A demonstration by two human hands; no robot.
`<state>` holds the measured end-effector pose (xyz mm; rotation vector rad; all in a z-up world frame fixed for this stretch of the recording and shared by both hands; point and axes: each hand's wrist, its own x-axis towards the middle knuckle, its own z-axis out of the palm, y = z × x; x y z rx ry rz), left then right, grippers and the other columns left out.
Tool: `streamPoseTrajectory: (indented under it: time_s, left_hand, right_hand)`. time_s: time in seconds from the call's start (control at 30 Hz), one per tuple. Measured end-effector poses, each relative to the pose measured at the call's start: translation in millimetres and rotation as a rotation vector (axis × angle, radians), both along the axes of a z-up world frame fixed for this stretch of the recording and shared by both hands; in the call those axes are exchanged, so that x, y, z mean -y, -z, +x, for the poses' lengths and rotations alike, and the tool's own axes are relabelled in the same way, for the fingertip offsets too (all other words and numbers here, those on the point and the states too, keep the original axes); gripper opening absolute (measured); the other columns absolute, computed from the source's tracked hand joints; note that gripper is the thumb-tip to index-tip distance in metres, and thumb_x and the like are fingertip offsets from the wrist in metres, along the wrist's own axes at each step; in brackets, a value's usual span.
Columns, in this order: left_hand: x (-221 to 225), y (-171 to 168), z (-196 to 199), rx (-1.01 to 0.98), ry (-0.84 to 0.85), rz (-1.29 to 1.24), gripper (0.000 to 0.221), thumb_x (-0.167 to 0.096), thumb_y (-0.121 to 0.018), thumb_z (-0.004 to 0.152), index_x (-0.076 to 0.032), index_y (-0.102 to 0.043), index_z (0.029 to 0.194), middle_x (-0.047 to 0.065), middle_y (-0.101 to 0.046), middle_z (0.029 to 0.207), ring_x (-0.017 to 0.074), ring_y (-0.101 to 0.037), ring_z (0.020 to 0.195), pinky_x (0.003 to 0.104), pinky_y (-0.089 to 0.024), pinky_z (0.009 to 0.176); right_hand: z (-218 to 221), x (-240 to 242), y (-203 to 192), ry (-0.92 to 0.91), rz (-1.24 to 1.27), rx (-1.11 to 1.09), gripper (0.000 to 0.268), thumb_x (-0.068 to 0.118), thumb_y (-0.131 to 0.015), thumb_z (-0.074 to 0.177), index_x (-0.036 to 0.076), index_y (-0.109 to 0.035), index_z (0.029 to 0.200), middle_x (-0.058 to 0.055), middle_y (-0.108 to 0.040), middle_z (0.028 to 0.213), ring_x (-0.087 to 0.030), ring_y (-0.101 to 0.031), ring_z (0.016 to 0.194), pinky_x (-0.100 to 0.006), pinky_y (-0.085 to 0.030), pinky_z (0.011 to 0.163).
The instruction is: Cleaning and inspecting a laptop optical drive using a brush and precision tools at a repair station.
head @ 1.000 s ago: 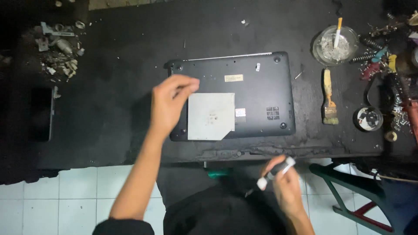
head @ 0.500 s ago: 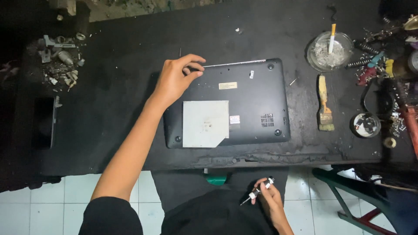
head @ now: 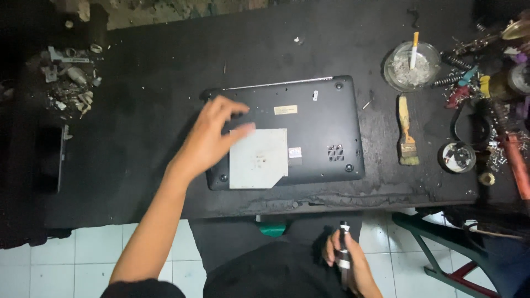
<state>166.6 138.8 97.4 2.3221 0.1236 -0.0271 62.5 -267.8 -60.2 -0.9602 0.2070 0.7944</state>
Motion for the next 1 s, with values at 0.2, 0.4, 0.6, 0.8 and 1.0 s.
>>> streamPoseTrajectory:
  time_s: [0.2,0.4,0.6,0.8,1.0]
  left_hand:
    - [10.0,5.9,-41.5,-0.183,0.059,0.157,0.087,-0.046,-0.084,0.082,-0.016,-0.042,0.151,0.009,-0.034,0.136,0.0245,-0.036,0.131,0.048,-0.035,0.112]
    - [19.3,0.9,-48.1,-0.16,0.002,0.083,0.083,-0.033,-0.09,0.078,-0.008,-0.049,0.146,0.015,-0.039,0.13,0.0383,-0.037,0.126,0.053,-0.033,0.112]
    - [18.9,12.9,-49.9,-0.145,-0.064,0.076,0.086,-0.035,-0.094,0.071,-0.013,-0.052,0.144,0.01,-0.039,0.131,0.033,-0.038,0.128,0.048,-0.034,0.11]
    - [17.6,17.1,-49.0,-0.105,-0.041,0.085,0.086,-0.037,-0.09,0.077,-0.012,-0.051,0.149,0.011,-0.039,0.133,0.0312,-0.037,0.126,0.047,-0.033,0.108]
    - [22.4,18.5,-42.4,-0.038,-0.081,0.064,0.086,-0.039,-0.083,0.086,-0.004,-0.043,0.155,0.017,-0.039,0.137,0.0366,-0.037,0.125,0.051,-0.032,0.103]
  right_hand:
    - [63.9,-15.8,-85.5,-0.055,0.142,0.183,0.037,0.039,-0.054,0.104,0.01,-0.048,0.082,-0.006,-0.051,0.067,-0.019,-0.052,0.047,-0.032,-0.047,0.042]
    - [116.7,-85.5,-118.6,0.094,0.048,0.349,0.035,0.029,-0.044,0.11,0.01,-0.041,0.081,-0.004,-0.037,0.059,-0.014,-0.037,0.036,-0.029,-0.037,0.029]
    - [132.1,-127.9,-117.2,-0.006,-0.194,0.3,0.04,0.037,-0.046,0.11,0.001,-0.054,0.095,-0.001,-0.039,0.056,-0.012,-0.037,0.039,-0.028,-0.037,0.031]
    - [133.3,-138.5,-135.8,-0.033,-0.31,0.52,0.052,0.038,-0.042,0.11,-0.007,-0.053,0.133,-0.004,-0.045,0.063,-0.012,-0.049,0.039,-0.025,-0.043,0.034]
    - [155.2,-139.4,-129.2,0.008,-0.442,0.706,0.061,0.038,-0.05,0.108,0.008,-0.028,0.156,-0.008,-0.056,0.065,-0.015,-0.056,0.052,-0.025,-0.046,0.044]
